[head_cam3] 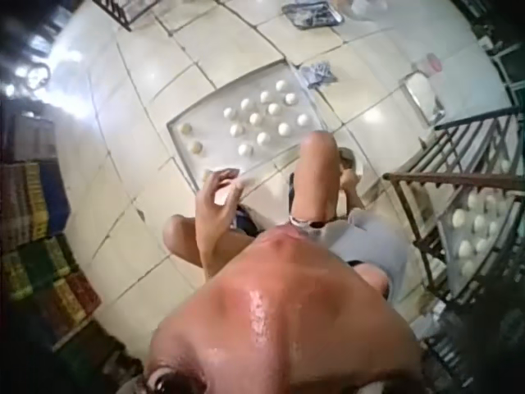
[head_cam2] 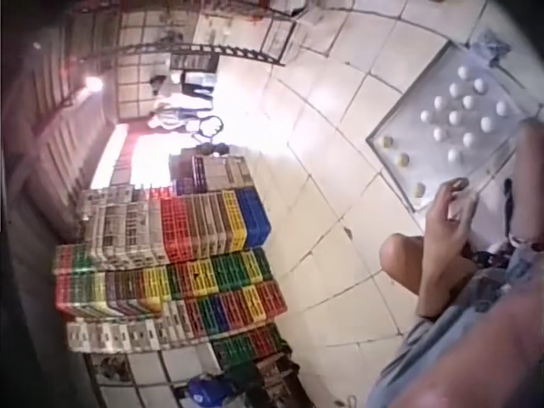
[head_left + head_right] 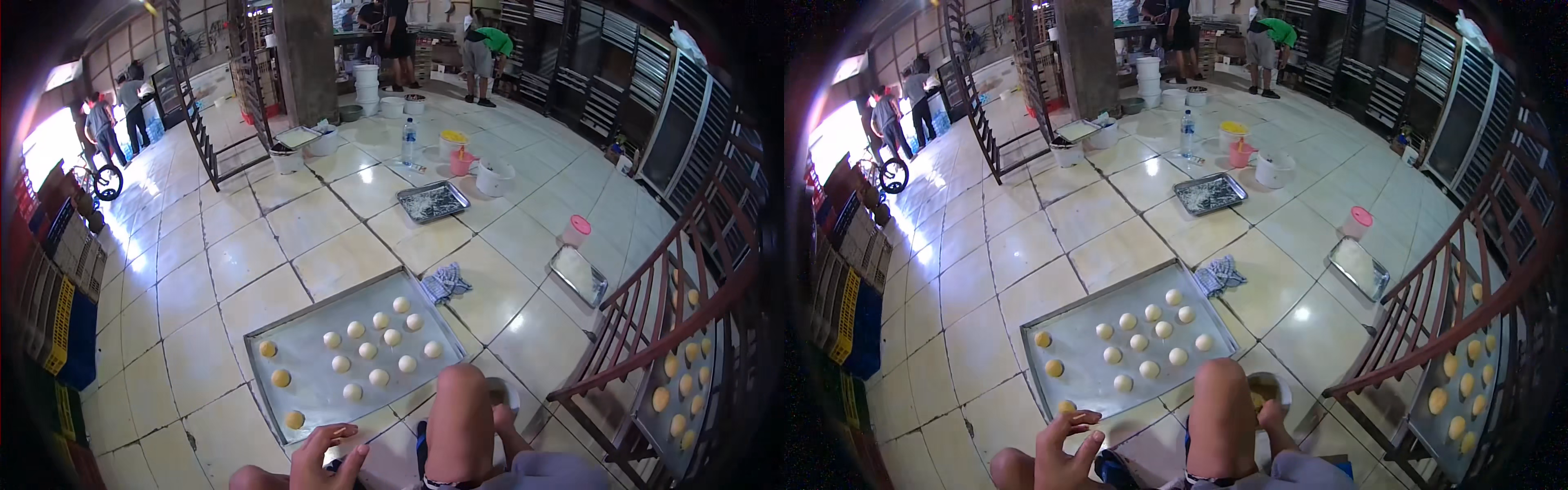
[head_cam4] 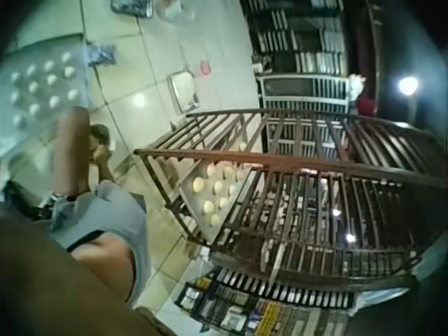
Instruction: Shaping balls of dough and placing them onto a baking tray.
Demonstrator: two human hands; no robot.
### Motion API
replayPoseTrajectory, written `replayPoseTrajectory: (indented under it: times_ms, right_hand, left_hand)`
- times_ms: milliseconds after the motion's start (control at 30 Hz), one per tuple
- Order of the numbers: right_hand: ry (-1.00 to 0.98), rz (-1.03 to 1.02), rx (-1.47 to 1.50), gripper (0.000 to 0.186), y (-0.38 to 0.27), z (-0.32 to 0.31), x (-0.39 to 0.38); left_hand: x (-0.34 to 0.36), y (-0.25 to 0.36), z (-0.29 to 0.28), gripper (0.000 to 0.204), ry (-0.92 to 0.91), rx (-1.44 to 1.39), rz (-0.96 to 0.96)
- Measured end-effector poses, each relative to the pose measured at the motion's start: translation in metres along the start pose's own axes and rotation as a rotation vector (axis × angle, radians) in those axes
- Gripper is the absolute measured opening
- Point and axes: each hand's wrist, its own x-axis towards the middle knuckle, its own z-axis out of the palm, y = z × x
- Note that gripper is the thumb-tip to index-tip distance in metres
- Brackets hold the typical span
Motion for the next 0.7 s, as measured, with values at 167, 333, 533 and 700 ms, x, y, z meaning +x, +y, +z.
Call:
replayPoseTrajectory:
  times_ms: [167, 333, 533, 700]
  right_hand:
    - [0.415, -0.359, -0.121, 0.046, 0.011, 0.05, -0.003]
    - [0.174, 0.031, 0.034, 0.039, 0.003, 0.047, -0.003]
    - [-0.031, 0.329, 0.126, 0.038, -0.006, 0.015, 0.0]
    - [-0.038, 0.283, 0.027, 0.045, -0.002, 0.028, 0.004]
  left_hand:
    - [0.01, 0.016, -0.008, 0.023, -0.155, 0.103, -0.075]
    - [0.007, 0.025, -0.017, 0.023, -0.111, 0.135, -0.137]
    - [-0.002, 0.034, -0.01, 0.025, -0.14, 0.099, -0.263]
    - [-0.002, 0.018, -0.006, 0.031, -0.241, -0.015, -0.214]
